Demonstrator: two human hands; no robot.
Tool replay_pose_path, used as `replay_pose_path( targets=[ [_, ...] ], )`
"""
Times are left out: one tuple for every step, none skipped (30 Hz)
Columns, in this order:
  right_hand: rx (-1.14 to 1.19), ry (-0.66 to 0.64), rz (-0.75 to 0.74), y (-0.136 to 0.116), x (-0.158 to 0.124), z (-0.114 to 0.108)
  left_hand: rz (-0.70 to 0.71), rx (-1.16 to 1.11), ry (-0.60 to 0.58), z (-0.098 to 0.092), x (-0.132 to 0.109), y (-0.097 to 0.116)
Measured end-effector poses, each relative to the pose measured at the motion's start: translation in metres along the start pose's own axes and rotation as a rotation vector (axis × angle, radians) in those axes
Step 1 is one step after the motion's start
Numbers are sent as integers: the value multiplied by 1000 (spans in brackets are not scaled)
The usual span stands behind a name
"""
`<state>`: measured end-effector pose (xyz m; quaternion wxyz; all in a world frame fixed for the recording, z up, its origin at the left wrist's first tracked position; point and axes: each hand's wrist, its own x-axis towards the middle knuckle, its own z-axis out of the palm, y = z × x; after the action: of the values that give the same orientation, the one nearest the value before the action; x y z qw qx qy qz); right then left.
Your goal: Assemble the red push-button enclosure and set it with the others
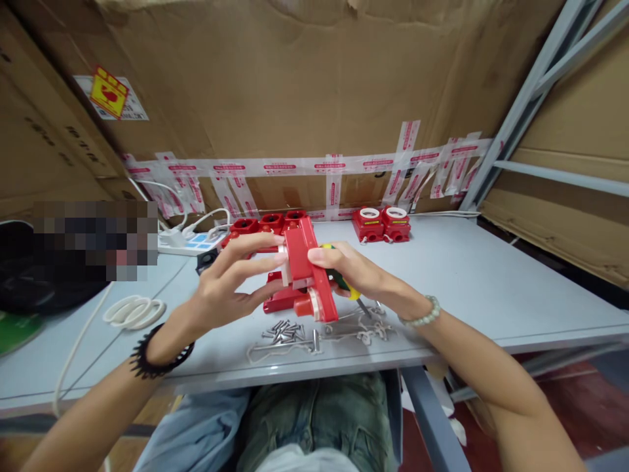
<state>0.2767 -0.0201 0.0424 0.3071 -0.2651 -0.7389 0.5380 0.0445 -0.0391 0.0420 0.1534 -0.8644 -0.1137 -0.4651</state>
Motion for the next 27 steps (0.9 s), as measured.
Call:
replay_pose_path(
  targets=[
    [13,-8,21,0,0,-1,47,16,-10,0,-1,-1],
    [28,-11,34,0,-1,-2,76,20,-20,0,-1,-2],
    [44,-6,39,0,-1,-3,81,15,-27,1,-2,-4],
    [52,-3,37,-1,-1,-3,60,-1,-29,1,-3,-5],
    [59,2,32,-1,-1,-3,26,-26,-26,1,-3,-7],
    [68,5,27,-1,-1,-3,-13,-54,-22,2,-3,-8],
    [79,4,23,-1,-1,-2,-50,-79,-19,2,-3,-9],
    [87,3,20,-1,0,-1,-75,-97,-21,2,-3,-9],
    [90,6,12,-1,0,0,-84,-106,-22,2,-3,-9],
    [91,10,-3,-1,1,2,-83,-106,-19,1,-3,-10],
    [90,9,-26,-1,1,4,-80,-99,-14,1,-3,-9],
    [84,10,-60,-1,1,5,-79,-94,-9,1,-3,-9],
    [65,17,-103,-2,0,7,-82,-96,-3,0,-4,-9],
    [33,32,-152,-4,0,9,-91,-110,3,0,-4,-9],
    [-15,58,-205,-6,-1,10,-110,-140,8,0,-4,-9],
    [-82,99,-262,-8,-2,12,-135,-183,13,1,-5,-9],
    [-169,149,-323,-9,-3,13,-169,-233,15,1,-6,-9],
    [-267,201,-385,-11,-3,13,-207,-283,17,3,-6,-9],
    [-374,248,-448,-11,-4,13,-246,-329,16,4,-7,-8],
    [-485,299,-515,-11,-5,12,-290,-372,12,6,-8,-7],
    [-599,349,-578,-10,-5,11,-337,-412,7,8,-8,-6],
    [-710,393,-638,-8,-5,10,-386,-453,10,10,-8,-5],
    [-814,428,-698,-6,-5,9,-437,-497,22,13,-8,-3],
    [-913,457,-752,-3,-5,7,-490,-547,39,15,-7,-1],
    [-1009,476,-800,-1,-4,6,-548,-598,58,17,-6,2],
    [-1100,490,-844,2,-4,5,-607,-647,78,18,-5,4],
    [-1187,505,-888,5,-3,5,-668,-690,88,20,-5,5]
  ],
)
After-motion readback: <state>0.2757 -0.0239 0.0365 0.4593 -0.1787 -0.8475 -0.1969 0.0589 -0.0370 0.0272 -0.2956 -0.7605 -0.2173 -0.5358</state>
